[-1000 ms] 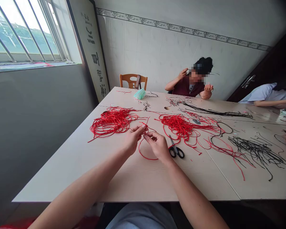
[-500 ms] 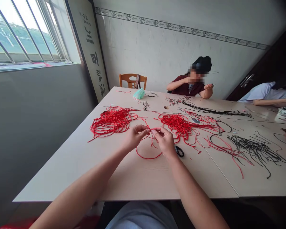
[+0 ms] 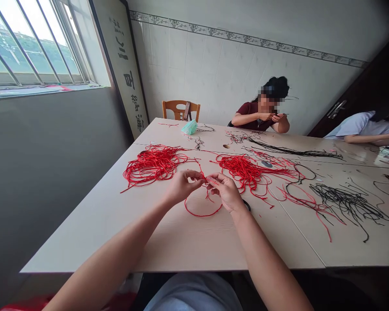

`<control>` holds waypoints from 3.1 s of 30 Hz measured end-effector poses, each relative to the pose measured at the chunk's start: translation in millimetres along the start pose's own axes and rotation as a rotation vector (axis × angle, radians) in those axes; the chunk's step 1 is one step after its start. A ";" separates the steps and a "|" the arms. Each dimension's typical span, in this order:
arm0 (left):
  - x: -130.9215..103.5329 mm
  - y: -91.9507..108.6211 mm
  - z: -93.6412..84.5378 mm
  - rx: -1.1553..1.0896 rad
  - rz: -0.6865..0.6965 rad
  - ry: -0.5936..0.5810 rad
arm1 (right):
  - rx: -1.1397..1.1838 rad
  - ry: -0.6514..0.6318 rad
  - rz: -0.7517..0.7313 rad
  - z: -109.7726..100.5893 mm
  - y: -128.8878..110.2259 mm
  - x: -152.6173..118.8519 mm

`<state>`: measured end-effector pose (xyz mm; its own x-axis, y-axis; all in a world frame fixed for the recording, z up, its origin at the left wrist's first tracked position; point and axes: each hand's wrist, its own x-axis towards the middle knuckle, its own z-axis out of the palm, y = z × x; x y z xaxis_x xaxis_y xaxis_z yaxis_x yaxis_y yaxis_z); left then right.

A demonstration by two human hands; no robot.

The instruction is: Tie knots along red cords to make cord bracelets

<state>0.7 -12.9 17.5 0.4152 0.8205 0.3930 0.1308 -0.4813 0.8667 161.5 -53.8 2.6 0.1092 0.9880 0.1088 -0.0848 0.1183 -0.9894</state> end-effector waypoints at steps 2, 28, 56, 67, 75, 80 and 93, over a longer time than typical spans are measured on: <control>-0.2 1.3 -1.8 0.111 0.088 -0.004 | -0.033 -0.032 0.033 -3.1 -2.1 0.4; 0.2 -4.9 -4.3 -0.799 -0.572 -0.312 | -0.272 -0.028 -0.294 -3.2 -4.7 -0.6; 0.8 -7.9 10.6 -0.698 -0.237 -0.011 | 0.247 0.054 -0.019 1.7 0.2 3.6; -1.9 -9.7 17.5 -0.982 -0.376 0.104 | 0.266 0.039 -0.062 14.8 5.2 -1.4; -3.8 -10.4 19.1 -0.169 0.061 0.195 | 0.254 0.075 -0.111 15.6 12.8 1.5; -5.0 -6.6 16.2 0.247 0.192 0.165 | 0.135 0.133 -0.185 16.9 13.9 2.7; -1.9 -11.7 12.7 0.028 0.083 0.034 | -0.098 0.223 -0.221 14.1 14.9 3.1</control>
<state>9.8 -12.7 2.7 0.3945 0.7873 0.4738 0.1222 -0.5560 0.8222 146.6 -47.6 -10.4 0.3291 0.8924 0.3087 0.0596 0.3066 -0.9500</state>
